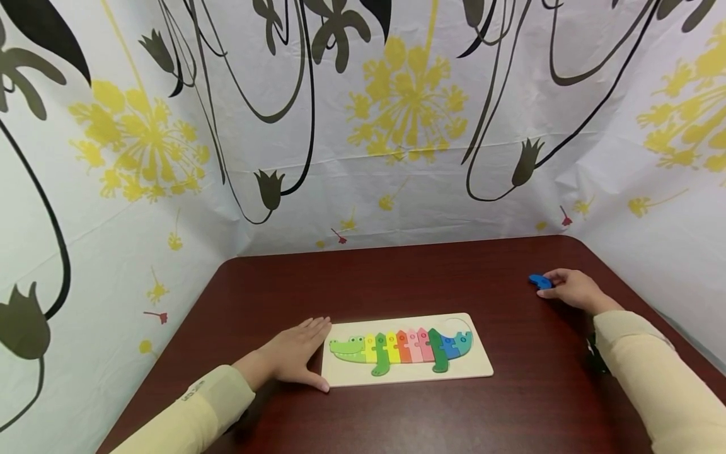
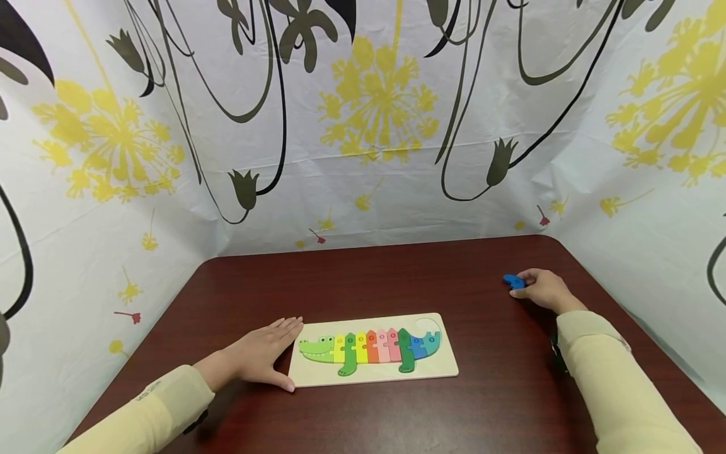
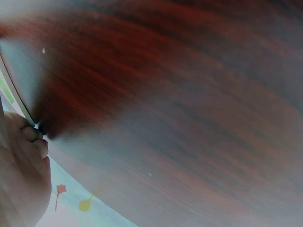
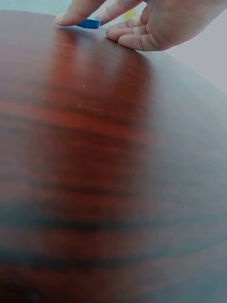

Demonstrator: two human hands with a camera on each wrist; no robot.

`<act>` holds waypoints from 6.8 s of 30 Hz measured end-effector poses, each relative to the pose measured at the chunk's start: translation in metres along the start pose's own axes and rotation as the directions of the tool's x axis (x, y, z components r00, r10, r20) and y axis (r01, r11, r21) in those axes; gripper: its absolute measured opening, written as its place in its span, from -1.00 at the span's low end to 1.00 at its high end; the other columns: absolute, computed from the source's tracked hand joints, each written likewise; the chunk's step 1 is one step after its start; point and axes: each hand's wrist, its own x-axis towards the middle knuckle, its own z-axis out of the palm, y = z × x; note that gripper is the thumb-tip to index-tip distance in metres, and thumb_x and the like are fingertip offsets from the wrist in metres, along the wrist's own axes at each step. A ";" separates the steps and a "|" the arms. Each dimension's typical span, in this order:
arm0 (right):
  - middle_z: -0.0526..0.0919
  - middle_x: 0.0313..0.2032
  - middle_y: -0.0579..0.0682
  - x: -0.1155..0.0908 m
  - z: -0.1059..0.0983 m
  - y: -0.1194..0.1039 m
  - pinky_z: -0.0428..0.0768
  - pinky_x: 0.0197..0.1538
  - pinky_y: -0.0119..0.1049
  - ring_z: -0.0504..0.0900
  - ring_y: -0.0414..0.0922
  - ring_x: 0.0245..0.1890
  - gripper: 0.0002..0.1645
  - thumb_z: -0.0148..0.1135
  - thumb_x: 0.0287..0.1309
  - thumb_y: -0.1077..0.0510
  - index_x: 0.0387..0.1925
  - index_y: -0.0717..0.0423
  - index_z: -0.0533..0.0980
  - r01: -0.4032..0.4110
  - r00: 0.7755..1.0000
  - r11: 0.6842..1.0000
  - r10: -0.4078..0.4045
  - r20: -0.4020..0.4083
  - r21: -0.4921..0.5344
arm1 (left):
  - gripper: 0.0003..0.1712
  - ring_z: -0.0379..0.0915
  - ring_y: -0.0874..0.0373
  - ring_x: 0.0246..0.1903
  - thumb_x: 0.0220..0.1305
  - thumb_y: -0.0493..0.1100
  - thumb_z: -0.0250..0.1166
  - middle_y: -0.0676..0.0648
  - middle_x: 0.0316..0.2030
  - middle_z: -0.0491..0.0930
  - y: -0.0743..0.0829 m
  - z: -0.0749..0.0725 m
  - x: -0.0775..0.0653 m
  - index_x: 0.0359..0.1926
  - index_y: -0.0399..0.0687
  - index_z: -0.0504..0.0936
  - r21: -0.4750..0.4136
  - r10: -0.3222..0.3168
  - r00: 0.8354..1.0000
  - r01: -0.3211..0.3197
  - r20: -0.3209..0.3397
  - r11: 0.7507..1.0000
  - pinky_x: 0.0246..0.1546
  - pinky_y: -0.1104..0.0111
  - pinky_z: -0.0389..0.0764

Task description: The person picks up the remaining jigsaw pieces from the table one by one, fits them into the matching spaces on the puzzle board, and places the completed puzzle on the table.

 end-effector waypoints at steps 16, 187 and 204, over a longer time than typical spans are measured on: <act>0.50 -0.03 0.47 -0.005 0.002 -0.011 0.53 -0.10 0.11 0.50 0.28 -0.07 -0.27 0.34 0.19 0.01 0.12 0.55 0.36 0.033 0.999 0.999 -0.033 0.015 0.011 | 0.43 -0.16 -0.01 0.46 -0.08 0.73 -0.02 -0.19 0.49 -0.04 -0.001 0.000 0.000 0.50 -0.25 0.00 0.008 0.006 1.000 -0.006 0.001 1.000 0.41 0.18 -0.02; 0.57 -0.18 -0.02 -0.028 0.087 -0.141 0.59 -0.17 -0.24 0.50 -0.05 -0.20 -0.53 0.46 0.03 0.21 0.01 0.19 0.57 0.315 0.868 0.927 -0.368 0.333 0.203 | 0.43 -0.16 -0.02 0.46 -0.08 0.73 -0.01 -0.20 0.49 -0.04 -0.002 0.000 0.000 0.50 -0.25 0.00 -0.011 0.011 1.000 -0.011 -0.016 1.000 0.42 0.17 -0.03; 0.56 -0.18 -0.01 -0.026 0.085 -0.144 0.58 -0.15 -0.20 0.49 -0.03 -0.18 -0.53 0.46 0.03 0.22 0.01 0.23 0.57 0.293 0.863 0.938 -0.342 0.371 0.184 | 0.44 -0.15 -0.02 0.46 -0.09 0.74 -0.03 -0.21 0.48 -0.03 -0.003 0.001 0.000 0.50 -0.27 0.00 -0.006 0.021 1.000 -0.022 -0.023 1.000 0.41 0.17 -0.02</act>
